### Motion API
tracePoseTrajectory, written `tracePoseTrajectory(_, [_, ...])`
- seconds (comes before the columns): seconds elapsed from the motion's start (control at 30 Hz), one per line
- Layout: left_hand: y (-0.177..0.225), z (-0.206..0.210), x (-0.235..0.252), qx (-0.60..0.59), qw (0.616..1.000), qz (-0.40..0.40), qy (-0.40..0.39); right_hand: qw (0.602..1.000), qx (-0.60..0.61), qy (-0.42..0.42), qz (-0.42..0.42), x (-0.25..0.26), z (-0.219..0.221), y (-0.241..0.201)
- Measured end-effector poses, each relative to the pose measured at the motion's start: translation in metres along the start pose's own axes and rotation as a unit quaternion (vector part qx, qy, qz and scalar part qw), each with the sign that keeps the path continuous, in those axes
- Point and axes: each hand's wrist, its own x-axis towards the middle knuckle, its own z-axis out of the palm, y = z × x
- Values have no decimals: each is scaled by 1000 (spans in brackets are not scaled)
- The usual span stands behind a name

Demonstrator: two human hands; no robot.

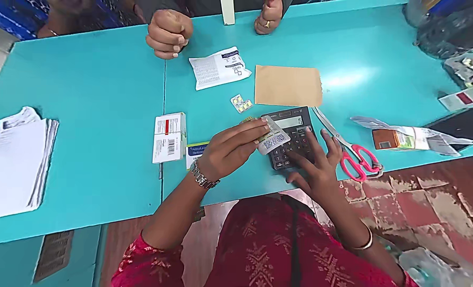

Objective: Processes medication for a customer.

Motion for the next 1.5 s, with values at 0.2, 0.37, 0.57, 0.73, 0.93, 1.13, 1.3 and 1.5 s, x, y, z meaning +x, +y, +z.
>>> tracePoseTrajectory(0.2, [7, 0, 5, -21, 996, -85, 20, 996, -54, 38, 60, -5, -10, 20])
tracePoseTrajectory(0.37, [4, 1, 6, 38, 998, -48, 11, 997, -48, 56, 16, -4, -10, 9])
tracePoseTrajectory(0.57, [3, 3, 1, 12, 1000, -24, -3, 999, 2, -13, -48, -9, 7, -9])
tracePoseTrajectory(0.73, [4, 2, 1, 10, 1000, -10, -6, 999, 6, 18, -34, -11, 11, -9])
tracePoseTrajectory(0.93, [4, 3, 2, 17, 1000, 2, -20, 998, -12, -9, -55, -9, 11, -12])
tracePoseTrajectory(1.13, [4, 4, 0, 24, 999, 5, -25, 996, 18, -8, -84, -14, 5, -10])
tracePoseTrajectory(1.3, [3, 3, 2, 32, 999, 13, -17, 998, 1, 56, -13, -17, -9, 3])
tracePoseTrajectory(1.5, [3, 5, 1, 34, 999, 7, -14, 999, -16, 24, 30, -6, -6, 11])
